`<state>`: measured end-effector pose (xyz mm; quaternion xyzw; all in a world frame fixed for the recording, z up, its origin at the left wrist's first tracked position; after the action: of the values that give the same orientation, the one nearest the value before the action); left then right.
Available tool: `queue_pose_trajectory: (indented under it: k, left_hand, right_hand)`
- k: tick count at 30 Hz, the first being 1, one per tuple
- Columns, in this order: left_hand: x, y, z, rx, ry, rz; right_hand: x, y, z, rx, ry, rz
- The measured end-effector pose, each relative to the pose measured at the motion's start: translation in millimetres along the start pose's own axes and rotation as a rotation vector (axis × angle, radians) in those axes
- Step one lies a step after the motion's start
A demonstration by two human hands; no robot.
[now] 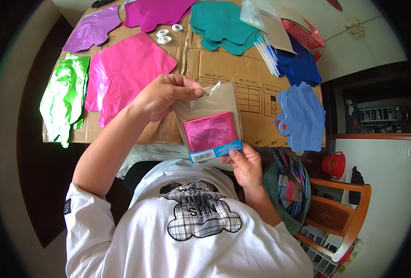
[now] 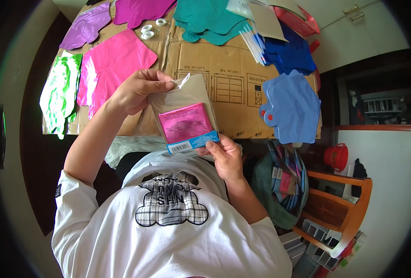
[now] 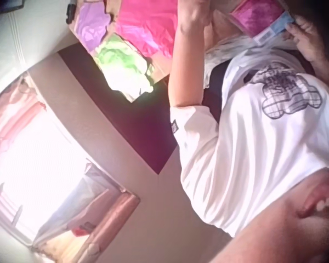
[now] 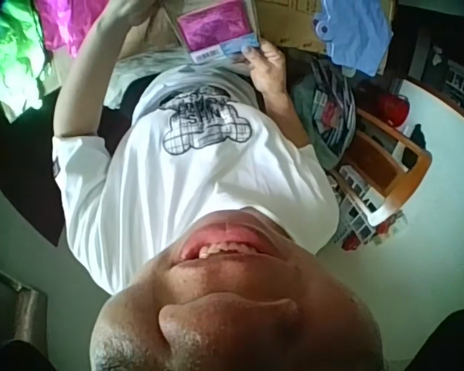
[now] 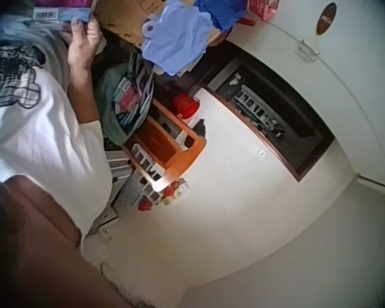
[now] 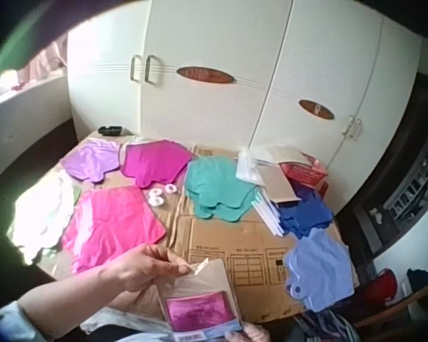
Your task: Folding colorful foil balloons and placing them into plastic packaging sleeves with cardboard backings.
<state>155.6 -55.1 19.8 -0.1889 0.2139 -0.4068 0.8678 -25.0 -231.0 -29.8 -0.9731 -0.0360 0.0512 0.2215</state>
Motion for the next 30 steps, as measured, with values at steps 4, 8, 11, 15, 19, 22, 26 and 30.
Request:
queue_pose_trajectory:
  k: [4, 8, 11, 15, 19, 22, 26, 30]
  left_hand:
    - [1, 2, -1, -0.094, -0.011, 0.055]
    - [3, 4, -4, -0.113, -0.014, 0.046]
    - [1, -1, 0, -0.091, 0.002, 0.043]
    - [0, -4, 7, 0.019, 0.014, 0.022]
    - [3, -1, 16, 0.313, 0.007, 0.046]
    - [5, -6, 21, 0.391, -0.039, 0.046]
    - [4, -8, 22, 0.268, -0.078, 0.036]
    - [6, -3, 13, 0.22, -0.02, 0.072]
  right_hand:
    - [2, -3, -4, 0.006, -0.005, 0.014]
    - [4, -3, -7, -0.016, -0.004, -0.001]
    - [2, -1, -7, -0.07, 0.006, -0.006]
    - [1, 2, -4, -0.068, 0.017, -0.013]
    - [3, 2, -6, -0.066, 0.011, -0.029]
    - [0, 2, -6, -0.059, -0.007, 0.018]
    - [3, 1, -7, -0.05, -0.007, 0.014]
    - [3, 1, -9, -0.09, 0.007, 0.003]
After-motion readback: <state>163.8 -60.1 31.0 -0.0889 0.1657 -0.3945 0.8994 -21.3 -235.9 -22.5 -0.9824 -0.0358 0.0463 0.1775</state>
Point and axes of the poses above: each hand's wrist, its own x-axis towards the middle knuckle, its own y-axis out of the back of the hand, z = x × y, the point moved 7 cm from there along x, towards the middle knuckle, and after that the axes turned 11 degrees about -z, right-handed, at the moved point
